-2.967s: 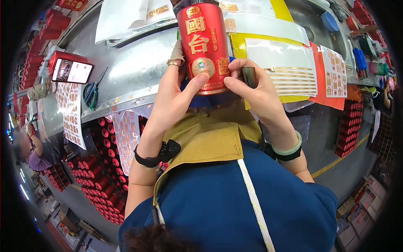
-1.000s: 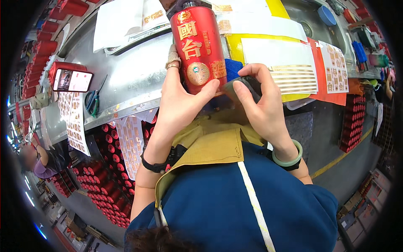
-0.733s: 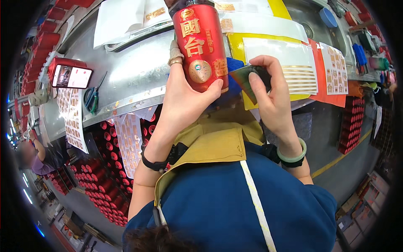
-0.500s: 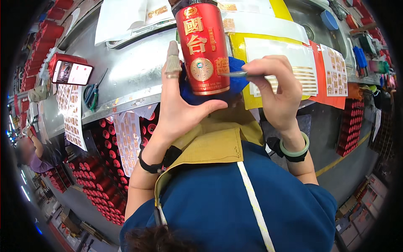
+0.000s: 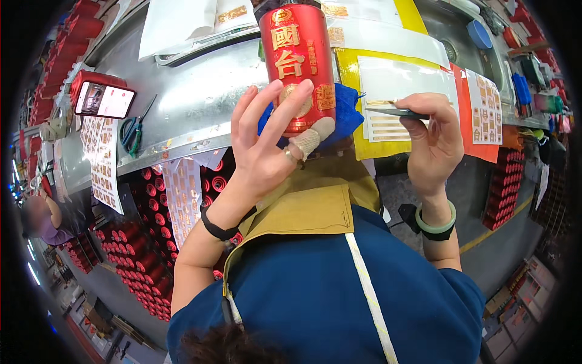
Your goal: The user is applying labels and protective films to red cylindrical metal containers at an assembly line workstation.
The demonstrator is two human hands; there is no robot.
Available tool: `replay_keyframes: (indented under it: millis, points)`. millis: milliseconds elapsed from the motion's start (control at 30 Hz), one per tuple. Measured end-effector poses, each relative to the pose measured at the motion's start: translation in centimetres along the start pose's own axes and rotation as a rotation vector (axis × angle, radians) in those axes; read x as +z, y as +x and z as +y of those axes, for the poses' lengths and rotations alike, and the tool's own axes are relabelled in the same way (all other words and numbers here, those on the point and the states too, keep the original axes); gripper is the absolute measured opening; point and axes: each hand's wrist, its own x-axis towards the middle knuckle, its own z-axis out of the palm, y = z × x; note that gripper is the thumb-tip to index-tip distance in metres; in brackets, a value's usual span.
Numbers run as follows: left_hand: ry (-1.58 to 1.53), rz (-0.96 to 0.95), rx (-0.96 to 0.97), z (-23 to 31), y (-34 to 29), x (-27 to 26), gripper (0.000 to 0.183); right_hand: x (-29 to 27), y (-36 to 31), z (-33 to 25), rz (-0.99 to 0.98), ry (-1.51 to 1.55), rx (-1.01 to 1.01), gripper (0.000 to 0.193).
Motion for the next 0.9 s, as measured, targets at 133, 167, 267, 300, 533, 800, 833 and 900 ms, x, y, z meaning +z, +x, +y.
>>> replay_keyframes:
  millis: [133,167,267,300,533,800,833,900]
  points:
    - [-0.014,0.119,-0.001,-0.1,-1.2,0.9,0.035,-0.8,-1.1,1.0,0.052,0.057,0.044,0.022]
    - [-0.020,0.164,-0.049,0.1,-1.3,1.0,0.034,-0.9,-1.3,1.1,0.062,0.060,0.063,0.021]
    - [0.036,0.176,-0.133,0.9,-1.4,1.0,0.034,-0.8,-1.4,1.0,0.074,0.066,0.087,0.022]
    - [0.063,0.176,-0.127,1.3,-1.2,1.3,0.035,-0.6,-1.4,0.9,0.077,0.069,0.091,0.022]
    - [0.100,0.035,-0.036,0.8,-0.7,0.1,0.037,0.6,-1.4,0.6,0.072,0.131,0.082,0.024]
    - [-0.021,0.278,-0.270,1.4,-3.1,1.5,0.043,0.8,-1.9,0.6,0.105,0.188,0.181,0.024]
    - [-0.037,0.288,-0.313,1.5,-3.4,1.8,0.042,1.0,-1.9,0.6,0.102,0.189,0.178,0.024]
    - [-0.086,0.278,-0.385,1.6,-3.7,1.5,0.043,1.3,-1.7,0.7,0.073,0.175,0.186,0.025]
